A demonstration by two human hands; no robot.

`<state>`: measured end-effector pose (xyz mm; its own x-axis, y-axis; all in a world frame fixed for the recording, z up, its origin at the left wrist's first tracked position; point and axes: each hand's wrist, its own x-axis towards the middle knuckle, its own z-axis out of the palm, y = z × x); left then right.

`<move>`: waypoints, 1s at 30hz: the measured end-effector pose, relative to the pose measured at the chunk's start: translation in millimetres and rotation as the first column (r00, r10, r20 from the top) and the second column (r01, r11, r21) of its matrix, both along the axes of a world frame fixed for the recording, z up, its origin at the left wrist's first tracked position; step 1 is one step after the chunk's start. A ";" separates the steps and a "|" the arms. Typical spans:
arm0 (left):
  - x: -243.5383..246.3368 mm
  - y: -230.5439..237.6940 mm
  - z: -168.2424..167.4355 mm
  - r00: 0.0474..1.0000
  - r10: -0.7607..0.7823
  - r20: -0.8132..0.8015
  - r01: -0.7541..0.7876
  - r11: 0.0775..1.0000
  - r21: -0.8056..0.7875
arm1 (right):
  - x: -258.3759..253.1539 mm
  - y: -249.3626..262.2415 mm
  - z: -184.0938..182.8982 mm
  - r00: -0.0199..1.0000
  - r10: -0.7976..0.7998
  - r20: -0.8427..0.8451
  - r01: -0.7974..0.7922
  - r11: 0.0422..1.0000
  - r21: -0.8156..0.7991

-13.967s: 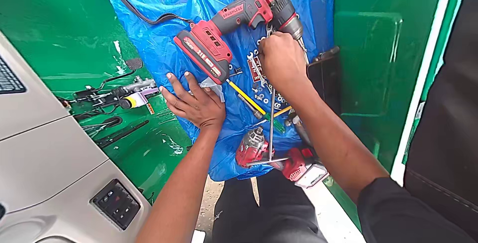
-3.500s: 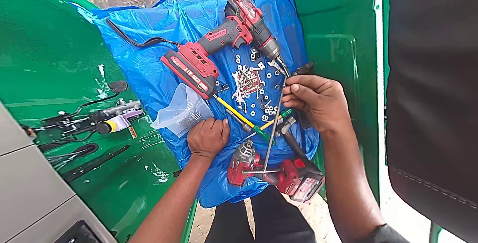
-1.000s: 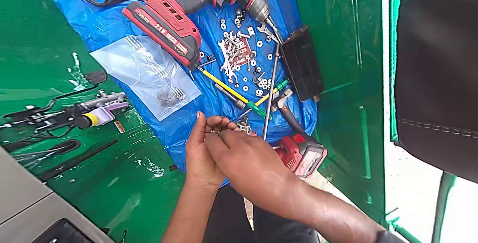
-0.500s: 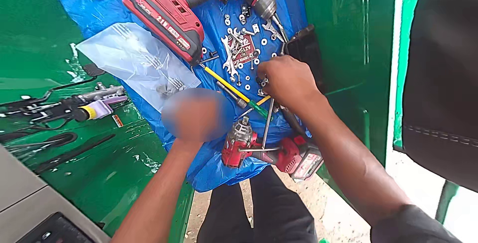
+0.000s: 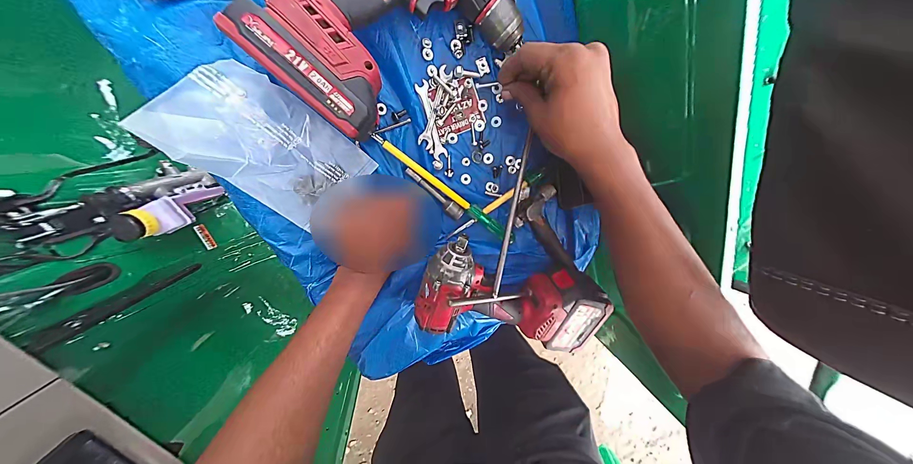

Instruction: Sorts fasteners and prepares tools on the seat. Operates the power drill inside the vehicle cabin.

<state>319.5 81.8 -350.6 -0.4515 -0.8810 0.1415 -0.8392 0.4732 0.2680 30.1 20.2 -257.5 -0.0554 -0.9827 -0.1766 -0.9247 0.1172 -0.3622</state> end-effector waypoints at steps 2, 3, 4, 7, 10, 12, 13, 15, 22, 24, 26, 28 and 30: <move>0.4 -0.1 -0.9 1.000 0.004 -0.006 -0.004 1.000 -0.009 | 0.0 3.4 11.0 0.999 -0.013 0.045 0.012 0.999 0.039; 1.2 0.2 -1.1 1.000 0.004 -0.006 -0.005 1.000 -0.012 | 2.4 7.5 15.5 0.999 0.004 0.032 -0.007 0.994 0.105; 1.3 -0.2 -1.7 1.000 0.004 -0.009 -0.004 1.000 -0.017 | 5.9 12.6 18.3 0.999 0.033 0.011 -0.035 0.983 0.183; -0.2 -1.3 -2.8 1.000 0.004 -0.011 -0.004 1.000 -0.026 | 16.4 33.0 15.7 0.988 0.145 -0.049 -0.121 0.937 0.328; -0.4 -0.2 -1.6 1.000 0.012 -0.002 -0.012 1.000 -0.021 | 12.4 57.6 1.6 0.989 0.145 -0.006 -0.141 0.967 0.211; -0.7 -1.5 -1.9 1.000 0.014 -0.006 -0.014 1.000 -0.025 | 10.0 64.9 2.8 0.993 0.120 0.019 -0.122 0.980 0.158; -1.0 -1.4 -2.1 1.000 0.011 -0.008 -0.011 1.000 -0.023 | 9.8 67.5 6.2 0.994 0.107 0.011 -0.107 0.981 0.164; -0.3 -0.1 -2.1 1.000 0.009 -0.007 -0.010 1.000 -0.016 | 12.0 72.9 10.1 0.997 0.082 0.005 -0.082 0.982 0.169; -1.1 -1.1 -3.2 1.000 0.015 -0.002 -0.015 1.000 -0.022 | 20.3 84.9 2.4 1.000 0.006 -0.016 -0.004 0.995 0.099; -1.6 -0.6 -3.3 1.000 0.015 -0.003 -0.015 1.000 -0.021 | 21.5 86.5 5.5 0.999 0.000 -0.036 0.004 0.992 0.122; -1.1 -0.8 -2.9 1.000 0.014 -0.004 -0.014 1.000 -0.020 | 21.3 86.2 8.0 0.999 -0.002 -0.050 0.010 0.988 0.156; -1.2 -1.1 -3.2 1.000 0.012 -0.009 -0.012 1.000 -0.025 | 20.8 88.3 5.7 0.999 -0.021 -0.045 0.028 0.986 0.162; -1.5 -1.4 -3.6 1.000 0.011 -0.012 -0.011 1.000 -0.026 | 22.4 90.9 1.6 0.999 -0.036 -0.033 0.041 0.986 0.160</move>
<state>318.1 80.4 -354.2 -0.4399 -0.8819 0.1696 -0.8412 0.4708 0.2661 52.6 111.1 -255.9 -0.1001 -0.9388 -0.3295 -0.9284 0.2073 -0.3085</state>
